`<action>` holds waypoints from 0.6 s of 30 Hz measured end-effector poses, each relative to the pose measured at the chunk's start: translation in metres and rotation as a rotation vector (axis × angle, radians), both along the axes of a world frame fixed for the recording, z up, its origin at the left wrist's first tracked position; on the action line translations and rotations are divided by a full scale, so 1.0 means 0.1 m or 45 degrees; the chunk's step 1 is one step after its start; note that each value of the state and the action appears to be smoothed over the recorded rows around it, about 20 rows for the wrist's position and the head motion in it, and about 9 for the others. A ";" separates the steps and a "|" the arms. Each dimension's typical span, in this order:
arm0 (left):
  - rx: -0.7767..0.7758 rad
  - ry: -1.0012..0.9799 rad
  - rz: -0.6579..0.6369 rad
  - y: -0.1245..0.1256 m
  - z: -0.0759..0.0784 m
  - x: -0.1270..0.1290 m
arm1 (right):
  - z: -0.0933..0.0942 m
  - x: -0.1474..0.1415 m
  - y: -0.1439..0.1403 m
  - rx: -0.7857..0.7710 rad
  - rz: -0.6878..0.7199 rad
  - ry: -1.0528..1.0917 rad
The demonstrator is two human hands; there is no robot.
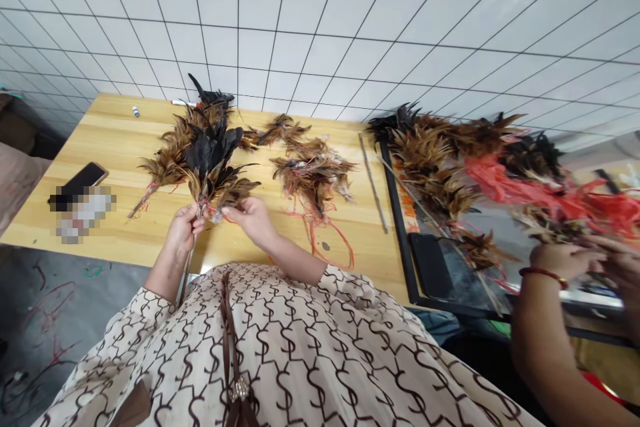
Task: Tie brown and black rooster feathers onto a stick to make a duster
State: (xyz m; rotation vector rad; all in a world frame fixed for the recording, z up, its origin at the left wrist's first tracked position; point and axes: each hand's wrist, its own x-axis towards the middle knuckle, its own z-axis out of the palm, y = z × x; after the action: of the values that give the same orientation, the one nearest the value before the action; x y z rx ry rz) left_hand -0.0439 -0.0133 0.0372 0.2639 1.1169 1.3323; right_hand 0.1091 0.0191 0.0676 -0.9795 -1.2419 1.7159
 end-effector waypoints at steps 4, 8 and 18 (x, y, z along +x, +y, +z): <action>0.053 0.009 0.013 -0.01 0.02 0.04 | -0.12 -0.26 -0.01 -0.109 -0.081 0.056; 0.045 0.041 -0.046 -0.04 0.03 0.07 | -0.20 -0.32 0.04 -0.069 -0.177 -0.108; 0.062 0.052 -0.104 -0.06 0.07 0.17 | -0.32 -0.34 0.03 -0.039 -0.255 -0.238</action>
State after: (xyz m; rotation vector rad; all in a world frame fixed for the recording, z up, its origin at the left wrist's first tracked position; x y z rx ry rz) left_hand -0.0272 -0.0195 0.0441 0.3705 1.0972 1.2878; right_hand 0.0748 0.0220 0.0360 -1.2619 -1.1919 1.5190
